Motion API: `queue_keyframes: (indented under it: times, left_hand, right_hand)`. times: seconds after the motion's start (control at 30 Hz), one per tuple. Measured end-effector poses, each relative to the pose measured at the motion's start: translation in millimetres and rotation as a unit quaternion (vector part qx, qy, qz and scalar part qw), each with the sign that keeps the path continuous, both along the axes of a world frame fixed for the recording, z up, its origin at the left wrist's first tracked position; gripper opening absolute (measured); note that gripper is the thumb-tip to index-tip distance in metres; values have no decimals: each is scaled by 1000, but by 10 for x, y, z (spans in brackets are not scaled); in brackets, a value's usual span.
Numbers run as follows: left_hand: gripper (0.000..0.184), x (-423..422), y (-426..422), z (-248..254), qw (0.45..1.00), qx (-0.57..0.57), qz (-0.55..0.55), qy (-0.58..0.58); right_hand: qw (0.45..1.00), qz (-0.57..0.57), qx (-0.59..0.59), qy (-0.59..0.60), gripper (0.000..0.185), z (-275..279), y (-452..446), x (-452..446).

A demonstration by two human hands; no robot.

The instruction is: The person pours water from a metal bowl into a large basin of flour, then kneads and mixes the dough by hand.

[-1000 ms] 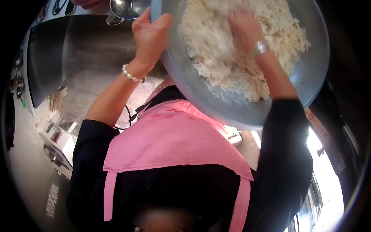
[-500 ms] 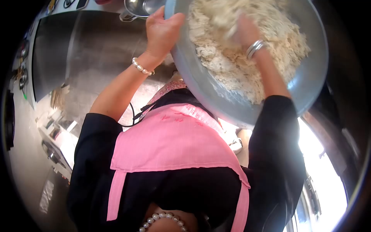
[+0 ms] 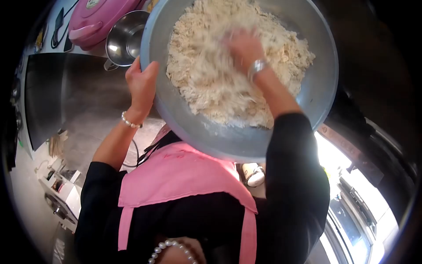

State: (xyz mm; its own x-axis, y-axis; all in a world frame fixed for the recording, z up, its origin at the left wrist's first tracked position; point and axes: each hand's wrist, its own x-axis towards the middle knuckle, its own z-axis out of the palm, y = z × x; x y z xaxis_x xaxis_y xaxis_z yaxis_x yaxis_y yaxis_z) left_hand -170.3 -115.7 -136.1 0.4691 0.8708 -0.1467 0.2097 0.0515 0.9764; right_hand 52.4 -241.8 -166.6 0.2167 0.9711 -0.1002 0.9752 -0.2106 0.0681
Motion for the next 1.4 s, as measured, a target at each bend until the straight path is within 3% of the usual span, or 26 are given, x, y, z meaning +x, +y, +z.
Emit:
queue_keyframes:
  times: [0.03, 0.1, 0.17, 0.3, 0.37, 0.43, 0.5, 0.53, 0.57, 0.67, 0.73, 0.8, 0.83, 0.9, 1.0, 1.03, 1.1, 1.2, 1.27, 1.33, 1.37, 1.4]
  left_hand:
    - [15, -30, -11, 25, 1000, 3, -10, 14]
    - [15, -22, 30, 41, 999, 14, -20, 26]
    - [9, -24, 28, 17, 1000, 18, -14, 10]
    - [7, 35, 34, 14, 999, 11, 17, -34]
    - [8, -10, 79, -37, 1000, 15, -4, -23]
    - [7, -25, 51, -4, 1000, 7, -17, -26]
    - [6, -28, 44, 41, 999, -10, -27, -28]
    - [6, -32, 48, 42, 999, 3, -32, -19]
    - [5, -27, 62, 22, 999, 17, -31, -11]
    - [5, -23, 37, 38, 999, -1, -12, -40]
    - [5, 11, 59, 8, 999, 3, 2, -45]
    - [6, -9, 51, -26, 999, 30, 0, -11]
    - [5, 5, 51, -17, 1000, 25, 4, -6]
    - [5, -3, 44, 48, 1000, 12, 5, 4]
    - [5, -42, 61, 30, 1000, 4, -16, 5]
    - [6, -45, 61, 42, 1000, -5, -11, -19]
    - [7, -7, 24, 48, 998, -28, 8, -63]
    - [7, 30, 34, -40, 996, 15, 19, -91]
    - [14, -49, 115, -212, 981, 186, -52, -28]
    - [10, -63, 108, -153, 998, 60, -32, -7]
    - [10, -26, 131, -211, 997, 71, -11, -38]
    - [10, 1, 126, -240, 994, 76, 0, -75]
  right_hand:
    - [996, -75, 42, -11, 49, 14, 144, 160]
    - [989, -141, 2, -42, 47, 218, 184, 574]
    - [989, -113, 75, -50, 53, 298, -3, 946]
    - [965, -261, 27, 25, 55, -173, 365, 1374]
    - [973, -193, 91, 82, 44, -359, 503, 943]
    - [963, -236, -37, 121, 37, -104, 397, 321]
    - [952, -200, -37, 229, 26, 91, -48, -135]
    - [976, -112, -93, 164, 19, 229, -294, -358]
    - [976, -86, -175, 96, 27, 445, -470, -589]
    - [985, -8, -60, 161, 31, 801, -1075, -987]
    - [988, 34, -11, 151, 35, 667, -1135, -1059]
    - [977, 69, 63, 191, 35, 420, -648, -995]
    - [981, 105, 23, 161, 36, 128, -391, -762]
    - [988, 87, -5, 125, 39, -3, -2, -397]
    - [991, -107, -13, 85, 36, 76, 131, 315]
    - [979, -166, 6, 119, 38, 12, -64, 693]
    - [907, -260, 130, 305, 45, -182, -424, 1449]
    - [927, -248, 113, 258, 45, -118, -166, 1640]
    - [945, -217, 83, 231, 45, -170, 316, 1533]
    - [973, -172, 36, 148, 45, -309, 768, 1287]
    - [991, -129, 27, 22, 45, -386, 928, 1074]
    - [998, -35, 12, 44, 46, -358, 811, 870]
